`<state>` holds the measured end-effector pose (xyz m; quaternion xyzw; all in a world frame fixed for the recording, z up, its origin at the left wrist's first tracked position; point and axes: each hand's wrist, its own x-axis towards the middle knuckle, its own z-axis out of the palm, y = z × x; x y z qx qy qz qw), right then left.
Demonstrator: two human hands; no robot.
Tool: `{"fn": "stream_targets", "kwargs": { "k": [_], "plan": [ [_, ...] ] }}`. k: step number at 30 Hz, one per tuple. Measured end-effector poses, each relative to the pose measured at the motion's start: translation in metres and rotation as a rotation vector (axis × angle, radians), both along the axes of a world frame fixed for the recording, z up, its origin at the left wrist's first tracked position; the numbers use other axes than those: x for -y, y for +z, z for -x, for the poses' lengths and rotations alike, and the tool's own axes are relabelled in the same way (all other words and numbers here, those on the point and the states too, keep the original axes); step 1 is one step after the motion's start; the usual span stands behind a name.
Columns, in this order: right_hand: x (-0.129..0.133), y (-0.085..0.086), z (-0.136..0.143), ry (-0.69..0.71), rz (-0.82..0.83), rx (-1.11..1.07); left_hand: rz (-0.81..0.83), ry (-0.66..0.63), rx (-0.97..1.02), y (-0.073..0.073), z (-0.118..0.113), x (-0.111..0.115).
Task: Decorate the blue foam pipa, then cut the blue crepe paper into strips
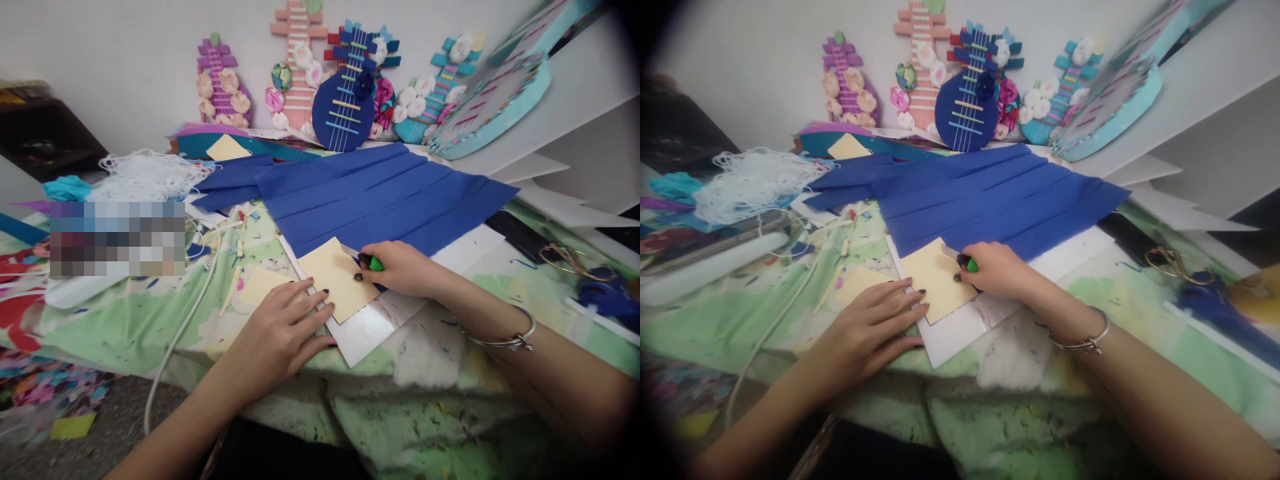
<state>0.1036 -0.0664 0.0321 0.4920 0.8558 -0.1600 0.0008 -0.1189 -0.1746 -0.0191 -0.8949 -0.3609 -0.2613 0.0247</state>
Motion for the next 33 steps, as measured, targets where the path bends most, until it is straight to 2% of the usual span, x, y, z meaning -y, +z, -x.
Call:
{"fn": "stream_targets", "kwargs": {
  "k": [10,16,21,29,33],
  "plan": [
    [-0.002,-0.004,0.000,-0.054,0.002,-0.029,0.064,0.040,-0.132,0.014,-0.004,0.003],
    [-0.002,-0.005,0.000,-0.059,0.012,-0.045,0.120,0.169,-0.209,0.025,-0.021,-0.001],
    [-0.003,-0.003,-0.002,-0.029,0.051,-0.104,0.127,0.269,-0.302,0.027,-0.039,-0.011],
    [-0.007,-0.005,-0.018,-0.098,0.171,-0.460,0.143,0.297,-0.289,0.034,-0.050,-0.022],
    [-0.004,0.016,-0.027,-0.136,0.269,-0.784,0.141,0.261,-0.236,0.030,-0.052,-0.029]
  ]
}}
